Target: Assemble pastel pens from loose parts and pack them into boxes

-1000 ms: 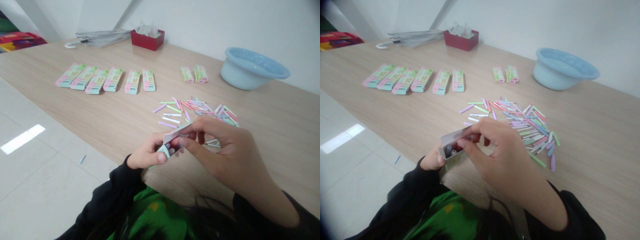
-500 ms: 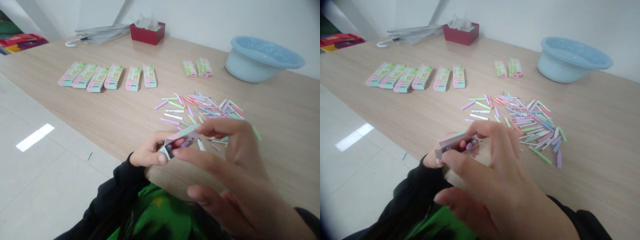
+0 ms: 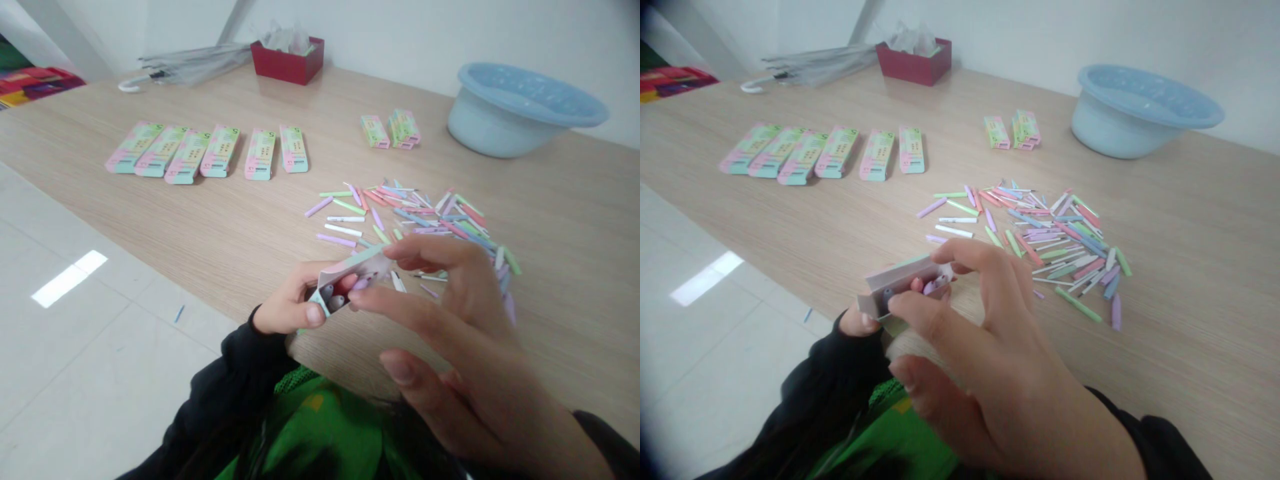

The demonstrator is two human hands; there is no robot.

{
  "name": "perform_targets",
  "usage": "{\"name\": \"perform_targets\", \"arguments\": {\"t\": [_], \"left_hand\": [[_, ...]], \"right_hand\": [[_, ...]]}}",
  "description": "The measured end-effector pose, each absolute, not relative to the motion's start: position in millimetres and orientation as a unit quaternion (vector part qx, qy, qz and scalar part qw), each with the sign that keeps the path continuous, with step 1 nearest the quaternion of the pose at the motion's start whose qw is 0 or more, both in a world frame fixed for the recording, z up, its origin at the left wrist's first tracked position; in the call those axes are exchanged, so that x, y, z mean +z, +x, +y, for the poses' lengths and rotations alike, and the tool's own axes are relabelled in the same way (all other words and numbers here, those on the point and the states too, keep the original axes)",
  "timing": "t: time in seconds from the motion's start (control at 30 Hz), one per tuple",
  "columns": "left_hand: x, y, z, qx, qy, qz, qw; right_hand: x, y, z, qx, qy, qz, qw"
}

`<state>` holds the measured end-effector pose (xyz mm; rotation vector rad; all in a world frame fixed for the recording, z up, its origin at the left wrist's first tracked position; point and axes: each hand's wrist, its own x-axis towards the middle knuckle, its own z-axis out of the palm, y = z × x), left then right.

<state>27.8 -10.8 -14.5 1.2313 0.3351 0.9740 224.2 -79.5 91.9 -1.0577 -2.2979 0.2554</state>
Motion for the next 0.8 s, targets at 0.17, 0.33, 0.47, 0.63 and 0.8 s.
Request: {"name": "perform_targets", "arguments": {"t": [0.17,0.33,0.47,0.63,0.8], "left_hand": [[-14,27,-9,0.421,0.569,0.154,0.690],[-12,26,-3,0.390,0.574,0.101,0.713],[-12,28,-4,0.406,0.561,0.062,0.719],[-14,28,-5,0.415,0.574,0.075,0.702],[-11,29,-1,0.406,0.604,0.058,0.684]], "right_hand": [[90,221,-82,0.073,-0.402,-0.870,0.277],[89,228,-81,0.087,-0.439,-0.840,0.307],[88,230,-78,0.062,-0.447,-0.837,0.310],[84,226,-76,0.065,-0.434,-0.852,0.285],[80,231,-80,0.072,-0.454,-0.827,0.323]]}}
